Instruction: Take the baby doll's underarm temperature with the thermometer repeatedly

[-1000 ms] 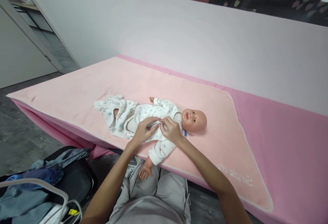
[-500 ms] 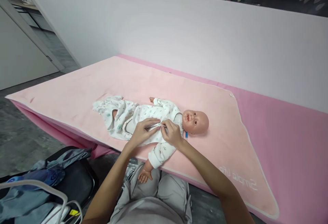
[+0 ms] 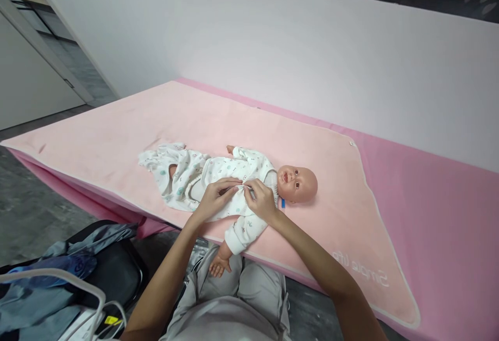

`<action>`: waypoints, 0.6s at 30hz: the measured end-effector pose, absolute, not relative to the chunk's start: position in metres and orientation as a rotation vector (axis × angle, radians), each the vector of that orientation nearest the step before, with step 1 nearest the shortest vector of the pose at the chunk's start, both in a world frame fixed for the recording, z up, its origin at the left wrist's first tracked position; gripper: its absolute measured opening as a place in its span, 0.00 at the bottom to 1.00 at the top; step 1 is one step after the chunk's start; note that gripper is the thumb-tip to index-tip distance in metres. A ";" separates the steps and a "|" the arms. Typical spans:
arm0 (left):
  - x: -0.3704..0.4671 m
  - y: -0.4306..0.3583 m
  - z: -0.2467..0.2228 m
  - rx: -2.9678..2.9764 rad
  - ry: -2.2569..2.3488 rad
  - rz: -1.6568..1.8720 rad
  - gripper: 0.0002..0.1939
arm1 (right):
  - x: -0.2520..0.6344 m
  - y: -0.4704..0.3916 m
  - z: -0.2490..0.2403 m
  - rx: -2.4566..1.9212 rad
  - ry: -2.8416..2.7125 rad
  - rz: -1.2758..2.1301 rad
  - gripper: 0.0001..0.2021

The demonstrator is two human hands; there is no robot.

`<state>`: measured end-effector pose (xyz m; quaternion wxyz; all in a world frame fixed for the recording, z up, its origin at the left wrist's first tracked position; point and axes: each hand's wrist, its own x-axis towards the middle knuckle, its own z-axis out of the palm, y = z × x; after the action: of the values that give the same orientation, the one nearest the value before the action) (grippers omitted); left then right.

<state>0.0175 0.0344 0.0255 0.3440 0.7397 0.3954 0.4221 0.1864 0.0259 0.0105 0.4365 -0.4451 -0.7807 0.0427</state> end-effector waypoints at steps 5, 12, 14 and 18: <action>0.016 0.035 0.026 1.878 0.995 1.075 0.14 | 0.186 0.025 0.012 -1.112 -1.889 0.161 0.08; 0.016 0.035 0.023 1.802 0.957 1.093 0.11 | 0.186 0.025 0.013 -1.125 -1.848 0.200 0.08; 0.017 0.035 0.023 1.793 0.946 1.092 0.11 | 0.186 0.025 0.013 -1.129 -1.850 0.200 0.08; 0.016 0.034 0.024 1.793 0.957 1.090 0.11 | 0.185 0.023 0.014 -1.113 -1.881 0.174 0.07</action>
<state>0.0165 0.0343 0.0245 0.4056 0.7107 0.3794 0.4318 0.1853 0.0228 0.0140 0.4569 -0.4514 -0.7632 0.0705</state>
